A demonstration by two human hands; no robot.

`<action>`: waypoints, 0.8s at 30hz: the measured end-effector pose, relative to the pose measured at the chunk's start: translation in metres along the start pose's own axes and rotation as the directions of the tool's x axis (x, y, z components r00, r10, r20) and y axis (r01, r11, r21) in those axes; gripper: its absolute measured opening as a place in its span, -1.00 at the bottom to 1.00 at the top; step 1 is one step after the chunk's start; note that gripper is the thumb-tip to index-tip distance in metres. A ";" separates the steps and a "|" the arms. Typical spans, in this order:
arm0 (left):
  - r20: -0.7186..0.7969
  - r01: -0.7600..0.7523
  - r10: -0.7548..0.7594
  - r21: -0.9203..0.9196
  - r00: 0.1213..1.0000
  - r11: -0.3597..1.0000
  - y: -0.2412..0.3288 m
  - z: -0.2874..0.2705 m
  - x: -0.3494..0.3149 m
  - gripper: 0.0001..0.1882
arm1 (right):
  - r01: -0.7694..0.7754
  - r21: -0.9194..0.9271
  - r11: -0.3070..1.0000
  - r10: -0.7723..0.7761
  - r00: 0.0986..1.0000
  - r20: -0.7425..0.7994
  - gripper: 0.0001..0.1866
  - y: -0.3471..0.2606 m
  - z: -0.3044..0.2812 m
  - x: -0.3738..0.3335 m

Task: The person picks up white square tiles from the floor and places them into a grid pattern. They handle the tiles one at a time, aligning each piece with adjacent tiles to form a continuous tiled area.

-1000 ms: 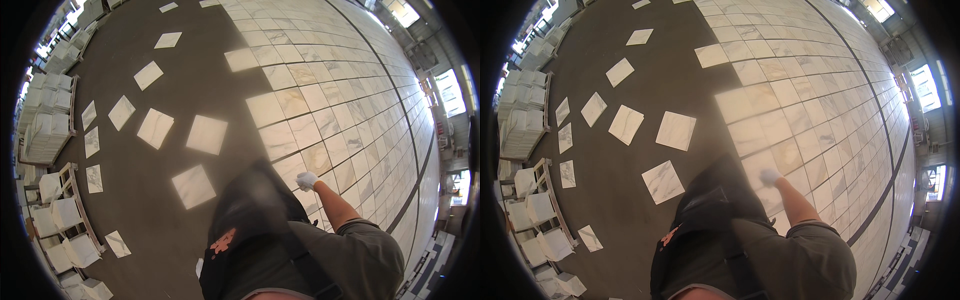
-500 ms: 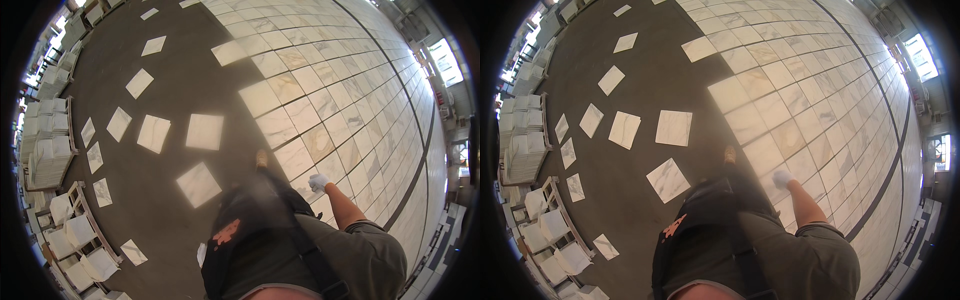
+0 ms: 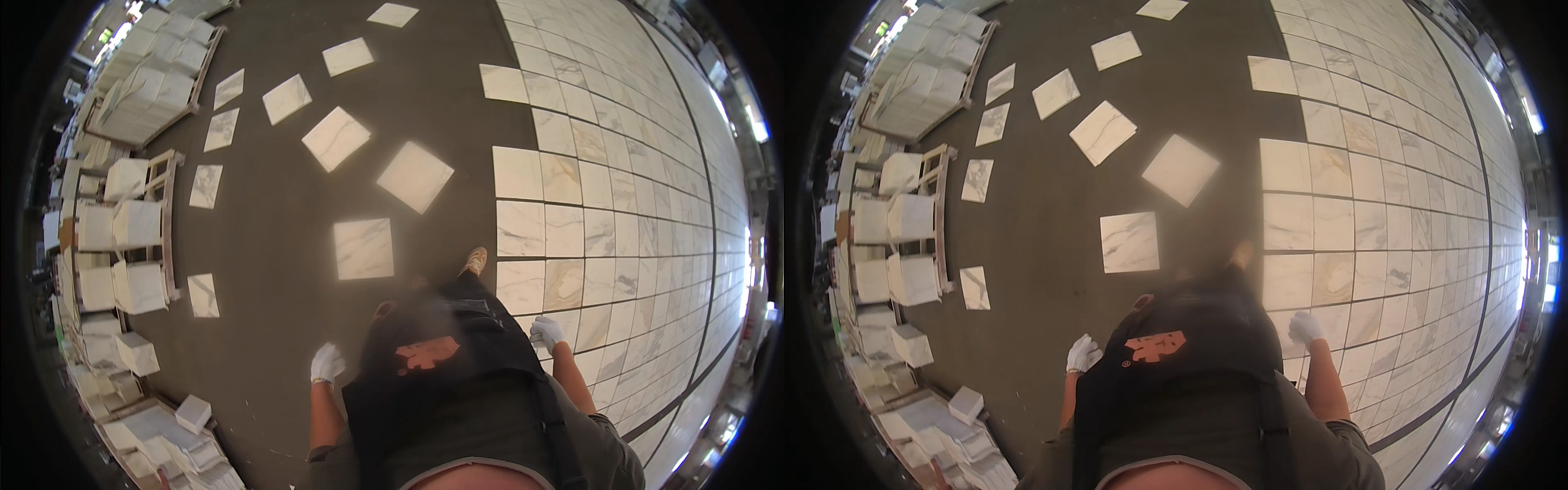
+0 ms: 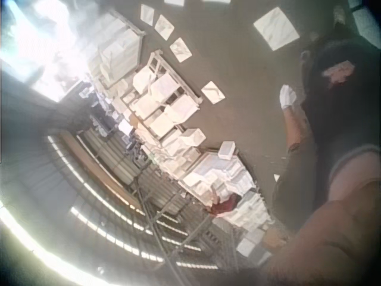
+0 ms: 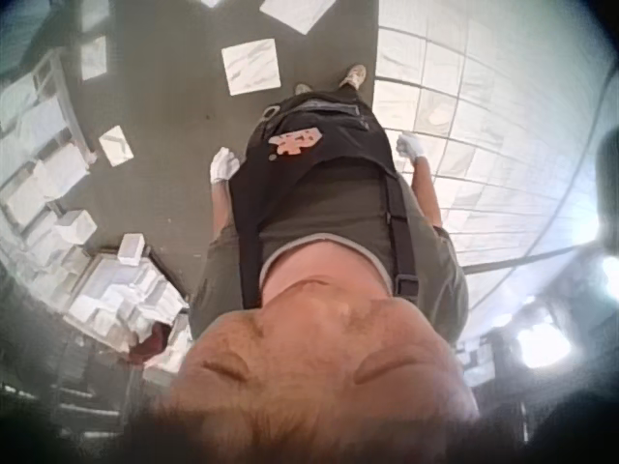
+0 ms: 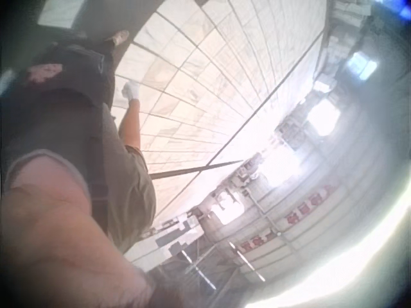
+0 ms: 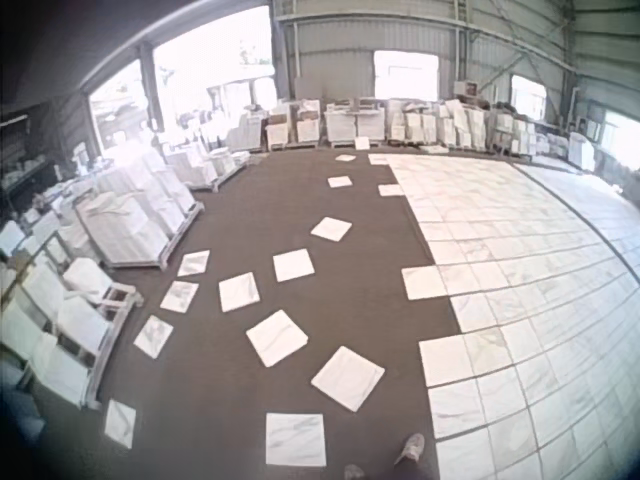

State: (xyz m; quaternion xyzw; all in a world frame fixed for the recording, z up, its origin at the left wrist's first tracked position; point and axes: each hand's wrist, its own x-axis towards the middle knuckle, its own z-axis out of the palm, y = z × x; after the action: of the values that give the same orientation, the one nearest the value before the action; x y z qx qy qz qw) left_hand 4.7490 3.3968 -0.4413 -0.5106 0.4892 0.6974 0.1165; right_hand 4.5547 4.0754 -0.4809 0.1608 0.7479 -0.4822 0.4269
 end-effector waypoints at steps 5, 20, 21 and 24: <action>-0.025 0.099 -0.108 -0.239 0.994 0.966 -0.028 0.005 -0.006 -0.95 | 0.002 -0.323 0.946 -0.015 0.999 -0.037 -0.88 -0.049 -0.009 -0.021; 0.050 0.185 -0.179 -0.393 0.982 0.901 -0.091 -0.001 -0.010 -0.86 | -0.070 0.058 0.996 0.074 0.995 -0.070 -0.86 -0.099 -0.040 0.001; 0.197 0.242 -0.161 -0.521 0.967 0.818 -0.093 -0.005 -0.008 -0.78 | -0.188 0.256 0.948 0.212 0.975 -0.068 -0.86 -0.107 -0.034 -0.004; -0.015 0.122 -0.131 -0.266 0.991 0.956 -0.101 -0.004 -0.007 -0.77 | -0.262 0.212 0.942 0.284 0.955 -0.082 -0.86 -0.113 -0.026 0.003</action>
State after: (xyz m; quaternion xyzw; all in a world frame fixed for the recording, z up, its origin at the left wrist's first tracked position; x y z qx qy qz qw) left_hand 4.8216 3.4461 -0.4928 -0.5630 0.3601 0.7391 0.0837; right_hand 4.4670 4.0424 -0.4133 0.3312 0.6892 -0.4808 0.4291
